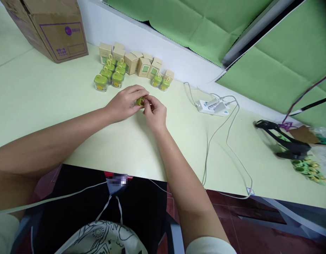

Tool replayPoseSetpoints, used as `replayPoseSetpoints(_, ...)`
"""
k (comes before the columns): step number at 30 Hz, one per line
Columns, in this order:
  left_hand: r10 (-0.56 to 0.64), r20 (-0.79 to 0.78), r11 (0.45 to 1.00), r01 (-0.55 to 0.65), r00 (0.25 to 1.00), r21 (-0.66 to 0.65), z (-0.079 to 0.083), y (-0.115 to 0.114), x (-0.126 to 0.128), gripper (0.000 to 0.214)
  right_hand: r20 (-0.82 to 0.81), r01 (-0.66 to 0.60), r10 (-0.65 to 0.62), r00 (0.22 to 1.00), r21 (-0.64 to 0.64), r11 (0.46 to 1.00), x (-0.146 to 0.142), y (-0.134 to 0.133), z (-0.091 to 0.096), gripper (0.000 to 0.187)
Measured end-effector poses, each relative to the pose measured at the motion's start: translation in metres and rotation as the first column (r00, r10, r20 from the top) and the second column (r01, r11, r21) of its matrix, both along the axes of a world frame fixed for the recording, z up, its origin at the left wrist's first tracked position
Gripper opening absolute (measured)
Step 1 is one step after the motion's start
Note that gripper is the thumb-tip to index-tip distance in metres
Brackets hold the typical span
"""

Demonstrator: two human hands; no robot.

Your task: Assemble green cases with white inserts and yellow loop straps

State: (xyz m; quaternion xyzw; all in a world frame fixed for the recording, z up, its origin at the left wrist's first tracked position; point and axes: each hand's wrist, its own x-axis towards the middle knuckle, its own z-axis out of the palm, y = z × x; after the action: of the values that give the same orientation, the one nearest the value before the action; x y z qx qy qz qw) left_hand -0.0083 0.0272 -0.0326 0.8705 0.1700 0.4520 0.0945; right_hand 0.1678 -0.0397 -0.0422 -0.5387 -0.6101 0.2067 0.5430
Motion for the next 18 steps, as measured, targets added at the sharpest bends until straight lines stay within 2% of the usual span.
replayPoseSetpoints(7, -0.015, 0.005, 1.000, 0.015, 1.000, -0.003, -0.0014, -0.0003, 0.0000, 0.035, -0.127, 0.023, -0.028, 0.991, -0.040, 0.999, 0.0002, 0.0001, 0.0005, 0.032)
replayPoseSetpoints(18, -0.027, -0.001, 1.000, 0.027, 1.000, -0.013, -0.0011, 0.0001, -0.0001, 0.034, -0.107, -0.009, 0.005, 0.994, -0.034, 0.999, -0.0002, 0.0005, 0.0013, 0.025)
